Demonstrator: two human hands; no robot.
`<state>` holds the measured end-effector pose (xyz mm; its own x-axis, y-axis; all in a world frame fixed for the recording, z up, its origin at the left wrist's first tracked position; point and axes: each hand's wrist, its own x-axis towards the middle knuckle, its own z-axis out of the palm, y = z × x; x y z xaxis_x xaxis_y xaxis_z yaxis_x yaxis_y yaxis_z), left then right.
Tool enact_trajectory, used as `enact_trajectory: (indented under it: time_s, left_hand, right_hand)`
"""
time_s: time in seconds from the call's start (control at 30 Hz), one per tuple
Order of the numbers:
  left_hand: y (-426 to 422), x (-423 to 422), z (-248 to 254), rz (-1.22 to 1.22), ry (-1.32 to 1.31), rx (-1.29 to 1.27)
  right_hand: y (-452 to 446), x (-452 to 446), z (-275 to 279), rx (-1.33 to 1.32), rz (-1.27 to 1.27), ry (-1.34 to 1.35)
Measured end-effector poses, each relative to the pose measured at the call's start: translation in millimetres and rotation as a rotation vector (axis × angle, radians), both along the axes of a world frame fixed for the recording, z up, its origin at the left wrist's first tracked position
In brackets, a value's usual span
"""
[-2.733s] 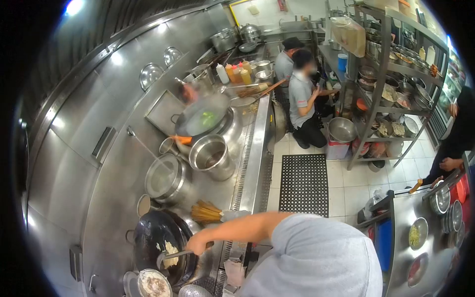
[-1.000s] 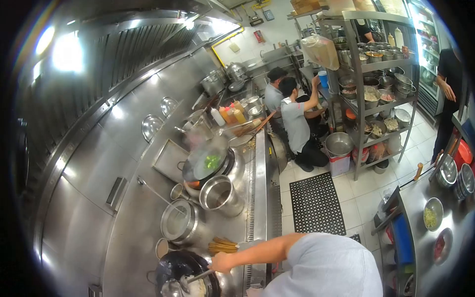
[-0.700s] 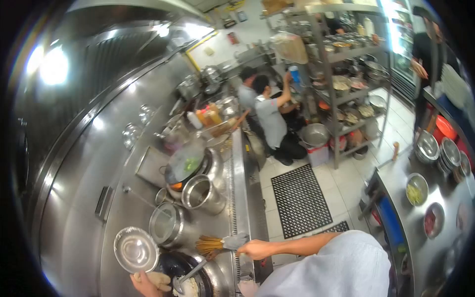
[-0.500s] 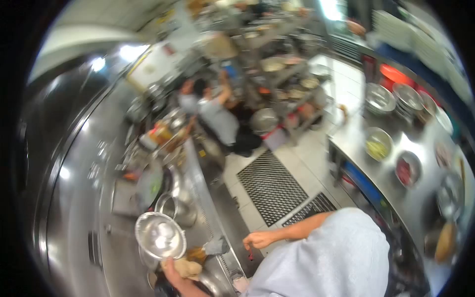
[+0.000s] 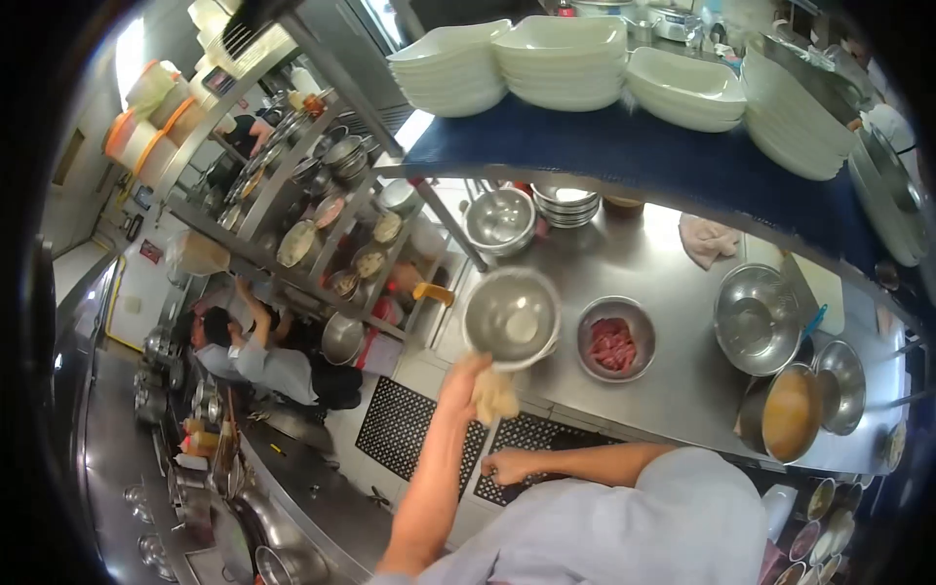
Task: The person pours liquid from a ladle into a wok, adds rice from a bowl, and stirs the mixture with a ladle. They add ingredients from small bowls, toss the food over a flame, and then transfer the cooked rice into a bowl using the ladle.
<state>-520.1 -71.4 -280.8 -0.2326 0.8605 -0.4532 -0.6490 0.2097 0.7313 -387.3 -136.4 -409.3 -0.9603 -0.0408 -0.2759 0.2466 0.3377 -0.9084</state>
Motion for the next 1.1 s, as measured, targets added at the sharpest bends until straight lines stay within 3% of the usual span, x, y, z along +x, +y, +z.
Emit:
enact_trajectory:
  time_s: [0.1,0.3,0.43,0.5,0.57,0.6,0.7,0.83,0.9,0.93,0.97,1.0,1.07,1.1]
  left_hand:
    - [86.5,21.6,2.6,0.003,0.093,-0.043]
    - [203.6,21.7,34.0,0.045,0.111,0.149]
    - [198.4,19.2,59.8,-0.062,0.006,0.283]
    - [141.6,11.0,57.8,-0.018,-0.151,0.259]
    - [63.4,2.2,33.2,0.13,-0.289,0.383]
    - [14.2,-1.9,30.3,0.148,-0.421,0.389]
    - [-115.4,-8.3,23.7,0.182,-0.592,0.587]
    - [-285.6,8.1,65.9,0.555,-0.139,0.78]
    - [-357.8,46.3,84.9,1.036,0.109,0.556]
    - [-412.6,63.7,55.9,1.011,0.167,0.637]
    - [-447.3,89.0,43.5,1.178,0.196,0.618]
    - [-488.4,119.4,8.5,1.319,0.068,0.73]
    - [-516.0,163.4,23.1,1.681,-0.085,0.8]
    - [-523.2,180.8,26.7,1.759,-0.034,0.772]
  right_hand:
    - [28.8,13.9,3.5,-0.071,-0.117,-0.091]
    - [61.2,14.4,24.9,-0.094,-0.264,-0.026]
    - [55.4,-3.7,30.9,-0.086,-0.181,-0.061]
    - [26.4,-29.9,-54.8,-0.087,-0.088,0.212]
    - [21.7,-40.5,-7.7,-0.13,-0.005,0.578]
    - [15.7,-51.5,20.8,-0.356,0.076,0.331]
    - [-37.0,-82.5,41.6,-0.39,0.352,0.135]
    - [-153.0,-121.6,36.2,-0.424,0.682,0.185]
    - [-227.9,-137.0,31.2,-0.569,0.805,0.384]
    - [-269.9,-141.6,27.3,-0.713,0.844,0.541]
    - [-314.2,-143.9,25.6,-0.824,0.882,0.644]
    - [-356.2,-144.0,24.2,-0.894,0.895,0.674]
    - [-440.2,-138.1,25.9,-0.387,1.049,0.126]
    - [-462.3,-127.7,64.6,-0.472,1.041,0.068]
